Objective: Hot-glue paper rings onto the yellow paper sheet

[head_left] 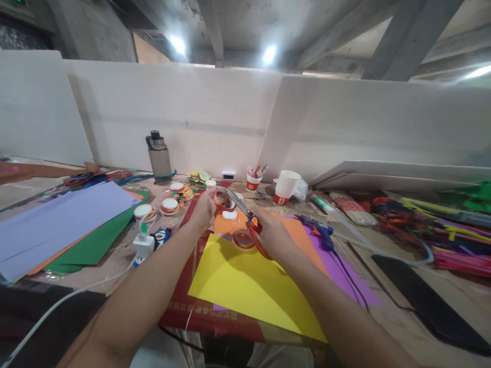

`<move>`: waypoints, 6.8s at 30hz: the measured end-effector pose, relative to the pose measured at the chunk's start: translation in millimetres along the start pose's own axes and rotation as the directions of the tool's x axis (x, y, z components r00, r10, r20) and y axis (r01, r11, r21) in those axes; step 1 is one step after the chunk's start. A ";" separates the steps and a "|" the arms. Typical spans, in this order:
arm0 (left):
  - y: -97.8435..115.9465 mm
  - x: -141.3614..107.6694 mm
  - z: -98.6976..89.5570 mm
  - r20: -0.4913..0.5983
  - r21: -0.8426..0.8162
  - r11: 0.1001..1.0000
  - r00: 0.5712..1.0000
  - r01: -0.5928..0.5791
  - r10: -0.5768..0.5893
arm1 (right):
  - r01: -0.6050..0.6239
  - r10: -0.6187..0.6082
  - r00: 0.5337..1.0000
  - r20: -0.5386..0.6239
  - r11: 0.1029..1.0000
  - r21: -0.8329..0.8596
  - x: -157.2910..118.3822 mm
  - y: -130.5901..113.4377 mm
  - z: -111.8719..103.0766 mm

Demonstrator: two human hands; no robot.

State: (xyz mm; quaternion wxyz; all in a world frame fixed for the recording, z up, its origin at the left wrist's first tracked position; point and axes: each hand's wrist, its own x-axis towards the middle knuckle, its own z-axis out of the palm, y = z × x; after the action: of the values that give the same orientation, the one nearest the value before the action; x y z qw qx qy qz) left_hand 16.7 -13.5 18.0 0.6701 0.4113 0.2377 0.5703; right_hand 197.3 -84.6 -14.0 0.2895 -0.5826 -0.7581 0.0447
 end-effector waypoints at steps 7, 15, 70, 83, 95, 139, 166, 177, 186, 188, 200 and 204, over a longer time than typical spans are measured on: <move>-1.7 -2.9 -2.6 -0.006 0.110 0.994 1.000 0.013 -0.012 | -0.006 0.005 1.000 0.024 1.000 0.003 -1.1 -3.9 -3.8; -1.0 -2.0 -3.0 0.015 0.100 0.995 0.999 0.030 -0.032 | -0.017 0.017 0.999 0.029 1.000 -0.017 -0.6 -6.0 -4.7; -4.8 0.7 -11.4 0.055 0.173 0.981 0.995 -0.092 0.084 | -0.023 0.023 1.000 0.004 0.999 -0.034 -0.3 -0.8 -0.1; -0.7 -4.4 1.4 -0.039 0.174 0.982 0.995 -0.079 0.087 | -0.036 0.036 0.999 -0.013 0.999 -0.013 -1.6 -0.7 4.1; 4.8 -10.1 9.5 -0.049 0.123 0.992 0.999 -0.013 0.019 | -0.006 0.006 1.000 0.005 1.000 -0.019 -0.4 0.3 1.6; 4.3 -7.7 -1.6 0.034 0.178 0.982 0.997 0.055 -0.062 | -0.001 0.001 1.000 0.004 1.000 -0.030 -1.0 -0.1 0.5; 5.5 -7.5 -2.0 0.067 0.192 0.981 0.997 0.026 -0.040 | 0.026 -0.026 1.000 -0.017 1.000 0.010 -0.6 3.9 4.2; 4.9 -3.2 -10.2 0.108 0.166 0.986 0.994 0.011 -0.030 | -0.034 0.034 0.999 0.040 0.999 0.008 0.3 -5.4 -5.3; 4.9 0.5 -12.5 0.028 0.136 0.988 0.997 -0.071 0.068 | -0.024 0.025 0.999 0.028 1.000 -0.014 0.1 -2.1 -0.7; 4.7 -1.6 -9.8 0.048 0.133 0.990 0.998 -0.046 0.040 | -0.013 0.013 1.000 0.007 1.000 -0.023 0.0 -0.4 1.2; 2.4 3.1 -12.5 0.064 0.119 0.992 0.997 0.030 -0.038 | -0.011 0.009 1.000 -0.029 0.999 -0.049 -2.1 -3.3 -0.2; 1.3 4.8 -14.7 0.087 0.146 0.989 0.995 0.029 -0.042 | -0.025 0.026 1.000 0.014 0.998 -0.061 -1.2 -3.6 -0.4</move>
State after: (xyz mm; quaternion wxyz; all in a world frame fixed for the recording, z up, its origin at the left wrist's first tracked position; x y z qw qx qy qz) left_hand 5.5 -4.8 11.8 0.6586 0.4799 0.2552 0.5204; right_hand 194.6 -87.0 -12.7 0.2654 -0.6003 -0.7539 0.0295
